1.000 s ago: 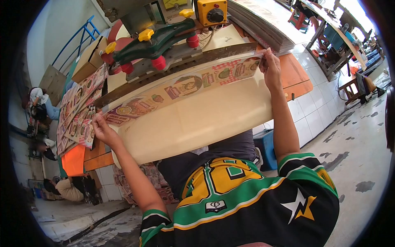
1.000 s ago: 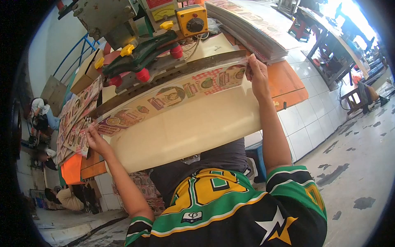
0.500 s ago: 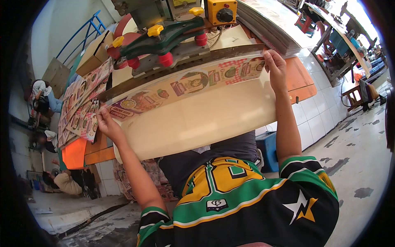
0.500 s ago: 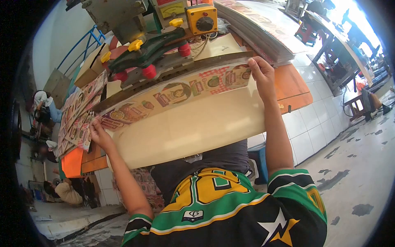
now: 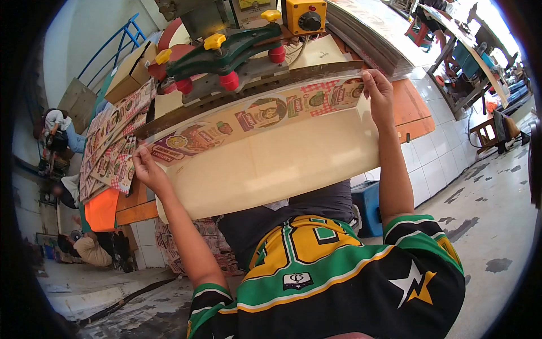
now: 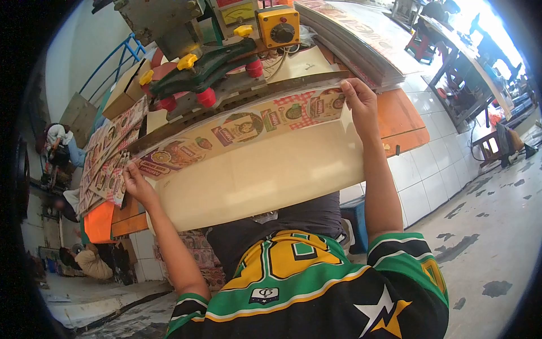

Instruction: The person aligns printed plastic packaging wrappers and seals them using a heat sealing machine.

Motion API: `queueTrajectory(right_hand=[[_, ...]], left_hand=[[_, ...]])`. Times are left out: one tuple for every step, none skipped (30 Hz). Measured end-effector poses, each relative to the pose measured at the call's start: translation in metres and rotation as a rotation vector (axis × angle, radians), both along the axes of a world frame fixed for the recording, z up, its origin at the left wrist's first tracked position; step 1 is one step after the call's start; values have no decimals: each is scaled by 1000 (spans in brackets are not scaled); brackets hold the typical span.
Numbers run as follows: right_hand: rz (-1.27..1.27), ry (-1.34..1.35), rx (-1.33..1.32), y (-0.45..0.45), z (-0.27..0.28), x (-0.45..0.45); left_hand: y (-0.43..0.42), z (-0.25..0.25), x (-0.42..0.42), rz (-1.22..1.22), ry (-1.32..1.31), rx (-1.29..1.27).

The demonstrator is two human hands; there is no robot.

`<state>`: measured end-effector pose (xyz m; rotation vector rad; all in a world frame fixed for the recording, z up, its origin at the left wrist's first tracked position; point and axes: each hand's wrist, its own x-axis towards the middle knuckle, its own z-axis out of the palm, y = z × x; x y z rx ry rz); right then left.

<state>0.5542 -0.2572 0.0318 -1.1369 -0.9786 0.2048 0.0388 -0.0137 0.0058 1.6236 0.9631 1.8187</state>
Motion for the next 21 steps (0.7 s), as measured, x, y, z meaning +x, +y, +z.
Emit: queueTrajectory(right_hand=[[2,3,-8,0,0,0],[4,5,-16,0,0,1],[4,6,-16,0,-1,2],[10,-2,-27,0,-2,3],[17,-9,-37,0,-3,4],[17,-8,-38,-1,-3,4],[8,-19,-59,-2,-3,4],[-1,-30,-80,-2,-3,3],[-1,-30,-80,-2,-3,4],[9,-49,-86,-2,-4,5],[20,-68,-91,-2,-5,6],[20,-69,-91,-2,-4,6],[17,-71,-91,-2,-3,5],[14,-74,-91,-2,-2,4],[14,-74,-91,-2,-3,4],[17,-79,-99,-3,-3,5],[20,-84,-107,-3,-3,5],[21,-84,-107,-3,-3,5],[19,-90,-113,-3,-2,5],[17,-96,-119,-3,-3,5],[17,-95,-119,-3,-3,6]], left_hand=[[0,0,0,-4,-10,-3],[0,-1,0,-9,-21,-7],[-1,0,0,-9,-21,-7],[-1,0,1,-8,-26,-4],[-2,1,2,-7,-32,-2],[-3,2,2,-8,-31,-2],[-5,3,3,-2,-26,5],[-6,4,4,4,-20,12],[-6,4,4,4,-21,12],[-6,4,3,-4,-27,6],[-7,4,3,-12,-34,-1],[-7,4,3,-12,-34,-1],[-7,4,4,-18,-43,3],[-7,4,4,-23,-53,7],[-7,4,4,-23,-53,7],[-7,5,5,-15,-49,9],[-8,5,5,-7,-45,11],[-7,4,4,-7,-45,12],[-7,4,4,-4,-42,6],[-6,3,3,-1,-39,2],[-6,3,3,-2,-39,2]])
